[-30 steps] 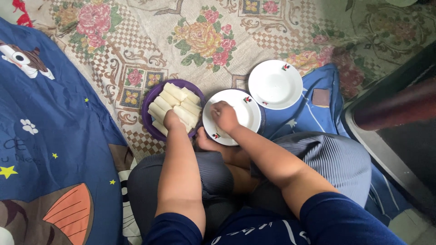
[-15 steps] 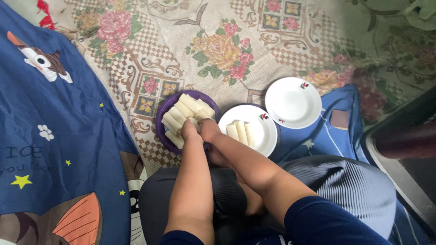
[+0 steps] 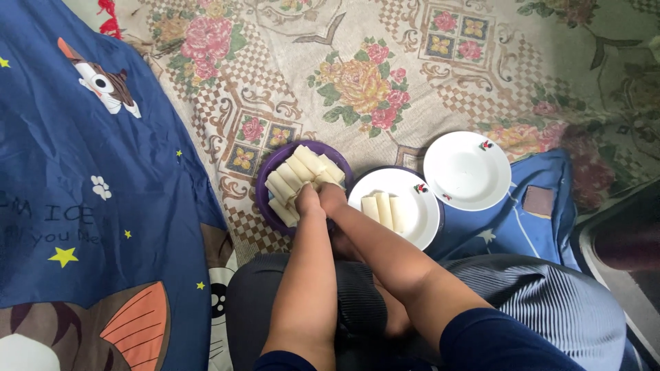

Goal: A person sitting on the floor is rolling thin pastry wrappers into cylindrical shapes and arranging them on plates.

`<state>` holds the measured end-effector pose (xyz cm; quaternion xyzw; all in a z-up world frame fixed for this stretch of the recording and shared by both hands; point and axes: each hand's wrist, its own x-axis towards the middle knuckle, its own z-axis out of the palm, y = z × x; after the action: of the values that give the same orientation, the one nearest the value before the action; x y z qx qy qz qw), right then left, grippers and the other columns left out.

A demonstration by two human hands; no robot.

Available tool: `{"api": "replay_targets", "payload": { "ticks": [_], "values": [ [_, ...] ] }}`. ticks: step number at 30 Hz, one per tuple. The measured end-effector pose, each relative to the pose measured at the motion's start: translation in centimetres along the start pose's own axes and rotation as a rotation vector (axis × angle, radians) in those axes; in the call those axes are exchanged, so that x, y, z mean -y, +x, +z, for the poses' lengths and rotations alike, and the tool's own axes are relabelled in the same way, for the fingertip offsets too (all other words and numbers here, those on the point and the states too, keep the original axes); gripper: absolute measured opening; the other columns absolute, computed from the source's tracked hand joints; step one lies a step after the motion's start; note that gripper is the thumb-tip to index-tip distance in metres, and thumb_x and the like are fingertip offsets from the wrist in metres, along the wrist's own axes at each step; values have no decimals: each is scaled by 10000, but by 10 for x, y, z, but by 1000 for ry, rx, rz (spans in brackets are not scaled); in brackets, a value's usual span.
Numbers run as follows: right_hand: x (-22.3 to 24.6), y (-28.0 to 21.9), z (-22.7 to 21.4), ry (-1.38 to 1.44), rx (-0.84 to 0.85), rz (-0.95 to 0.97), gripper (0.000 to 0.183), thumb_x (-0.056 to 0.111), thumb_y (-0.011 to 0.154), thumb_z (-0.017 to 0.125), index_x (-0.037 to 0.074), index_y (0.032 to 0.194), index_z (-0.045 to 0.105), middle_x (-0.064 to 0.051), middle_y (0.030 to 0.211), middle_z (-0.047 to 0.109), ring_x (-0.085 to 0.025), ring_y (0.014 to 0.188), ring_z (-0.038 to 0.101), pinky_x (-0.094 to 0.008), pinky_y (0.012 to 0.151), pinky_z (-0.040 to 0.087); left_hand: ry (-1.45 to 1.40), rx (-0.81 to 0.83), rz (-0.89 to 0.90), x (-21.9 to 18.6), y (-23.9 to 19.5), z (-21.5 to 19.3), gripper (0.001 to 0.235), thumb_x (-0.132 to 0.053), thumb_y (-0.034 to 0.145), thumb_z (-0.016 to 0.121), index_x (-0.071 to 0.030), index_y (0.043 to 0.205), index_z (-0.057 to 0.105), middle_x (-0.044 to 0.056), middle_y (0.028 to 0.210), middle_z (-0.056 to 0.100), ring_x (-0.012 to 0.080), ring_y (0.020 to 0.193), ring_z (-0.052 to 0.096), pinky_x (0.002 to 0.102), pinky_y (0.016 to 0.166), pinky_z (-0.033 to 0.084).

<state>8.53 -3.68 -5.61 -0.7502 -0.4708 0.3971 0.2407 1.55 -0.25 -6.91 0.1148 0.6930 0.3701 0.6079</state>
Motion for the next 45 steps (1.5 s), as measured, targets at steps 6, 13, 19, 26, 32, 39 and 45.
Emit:
{"api": "replay_targets", "payload": {
  "ticks": [6, 13, 19, 26, 32, 39, 45],
  "values": [
    [-1, -12, -18, 100, -41, 52, 566, 342, 824, 783, 84, 1318, 684, -161, 1124, 768, -344, 1168, 702, -466, 1011, 559, -117, 84, 58, 12, -6, -7, 530, -272, 946, 694, 148, 1257, 608, 354, 1306, 610, 497, 1296, 558, 610, 1005, 511],
    [-18, -62, -54, 281, -73, 16, 455, 267, 797, 814, 109, 1217, 741, -140, 994, 788, -312, 1016, 756, -429, 870, 603, 75, 265, 205, -26, -129, -45, 538, -301, 947, 678, 85, 1316, 606, 228, 1314, 621, 372, 1298, 580, 542, 1038, 435],
    [20, -157, -84, 616, 22, -19, 486, 88, 847, 790, -78, 1281, 646, -226, 920, 721, -282, 789, 758, -356, 667, 642, 43, 376, 99, -30, -220, -98, 470, -396, 892, 707, -91, 1249, 694, 31, 1263, 686, 262, 1245, 636, 390, 1053, 448],
    [9, -170, -126, 659, -1, -52, 494, 119, 828, 837, 21, 1285, 676, -188, 926, 724, -264, 811, 762, -359, 667, 661, 92, 455, 214, -26, -250, -75, 406, -365, 884, 685, -126, 1213, 704, 61, 1158, 683, 245, 1062, 672, 400, 902, 473],
    [-70, -134, -153, 571, -106, 114, 521, 141, 825, 833, 48, 1312, 673, -185, 913, 725, -269, 784, 756, -378, 652, 662, 288, 624, 182, 26, -204, -18, 427, -357, 927, 655, -132, 1287, 610, 93, 1148, 569, 253, 1035, 588, 384, 888, 417],
    [-139, -122, -163, 418, -265, 354, 570, 62, 794, 786, 0, 1344, 652, -279, 1165, 698, -406, 996, 738, -483, 793, 647, 469, 843, 79, 81, -161, 12, 703, -386, 1004, 662, -152, 1590, 353, 189, 1597, 434, 388, 1409, 499, 542, 1202, 314],
    [-213, -74, -149, 14, -227, 457, 520, 83, 745, 790, 106, 1263, 750, -181, 1120, 750, -370, 1044, 737, -479, 828, 621, 577, 822, 94, 96, -151, 11, 643, -377, 1028, 613, -124, 1578, 396, 232, 1587, 430, 418, 1393, 499, 549, 1184, 356]
  ]
}}
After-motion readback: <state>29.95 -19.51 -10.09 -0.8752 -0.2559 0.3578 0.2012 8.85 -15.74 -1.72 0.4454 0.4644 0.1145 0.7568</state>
